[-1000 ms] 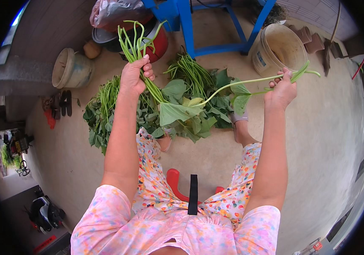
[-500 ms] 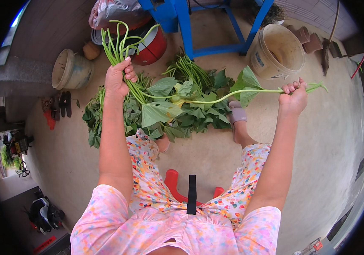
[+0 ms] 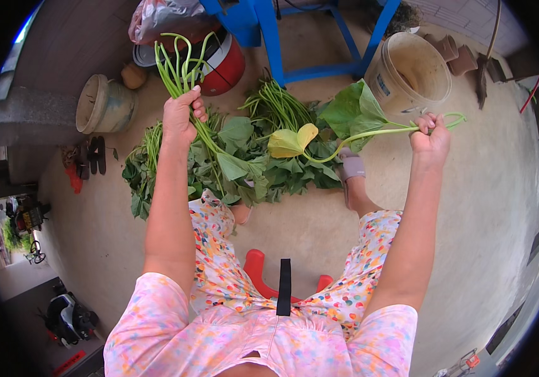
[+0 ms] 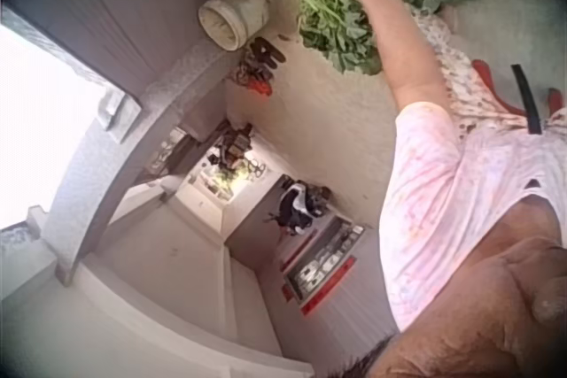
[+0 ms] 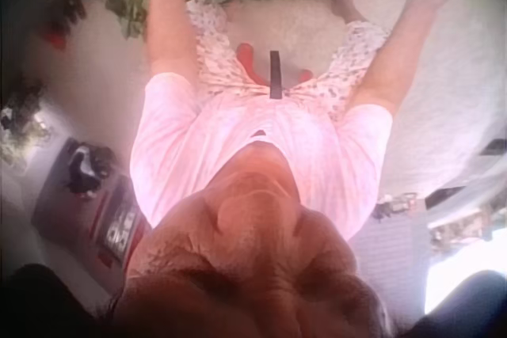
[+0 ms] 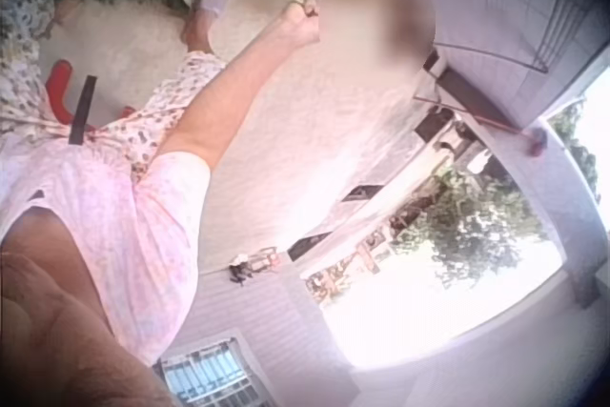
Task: The person sits on a low stool and repeatedly picks up bunches of leafy green vegetables from a pile on the floor. They separate stems and leaves by hand, then place the sorted portions back onto the floor in separate piles.
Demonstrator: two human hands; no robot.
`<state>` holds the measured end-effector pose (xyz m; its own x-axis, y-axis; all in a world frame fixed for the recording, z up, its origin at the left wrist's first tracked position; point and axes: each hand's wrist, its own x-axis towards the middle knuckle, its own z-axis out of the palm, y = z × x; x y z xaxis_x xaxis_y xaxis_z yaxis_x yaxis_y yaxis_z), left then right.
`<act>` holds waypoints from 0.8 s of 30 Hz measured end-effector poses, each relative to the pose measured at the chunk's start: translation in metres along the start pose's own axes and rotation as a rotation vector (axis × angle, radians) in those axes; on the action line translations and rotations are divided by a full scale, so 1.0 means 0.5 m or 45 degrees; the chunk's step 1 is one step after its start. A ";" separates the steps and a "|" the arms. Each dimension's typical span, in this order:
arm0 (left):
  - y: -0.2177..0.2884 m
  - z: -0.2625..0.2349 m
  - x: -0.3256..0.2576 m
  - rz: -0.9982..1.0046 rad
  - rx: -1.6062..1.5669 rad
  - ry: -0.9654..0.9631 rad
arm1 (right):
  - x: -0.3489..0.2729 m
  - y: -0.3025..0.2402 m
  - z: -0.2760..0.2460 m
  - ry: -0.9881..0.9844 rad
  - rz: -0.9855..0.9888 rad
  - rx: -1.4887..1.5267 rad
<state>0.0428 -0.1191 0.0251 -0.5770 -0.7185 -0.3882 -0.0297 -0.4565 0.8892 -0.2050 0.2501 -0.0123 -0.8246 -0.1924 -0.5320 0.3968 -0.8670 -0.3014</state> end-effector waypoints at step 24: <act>-0.019 0.043 -0.008 -0.085 0.123 -0.162 | 0.000 0.056 0.021 -0.235 0.682 0.094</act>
<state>0.0277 -0.1006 0.0237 -0.6699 -0.6133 -0.4185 -0.1460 -0.4438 0.8841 -0.1982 0.2209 -0.0125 -0.5755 -0.6852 -0.4463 0.7550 -0.6550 0.0321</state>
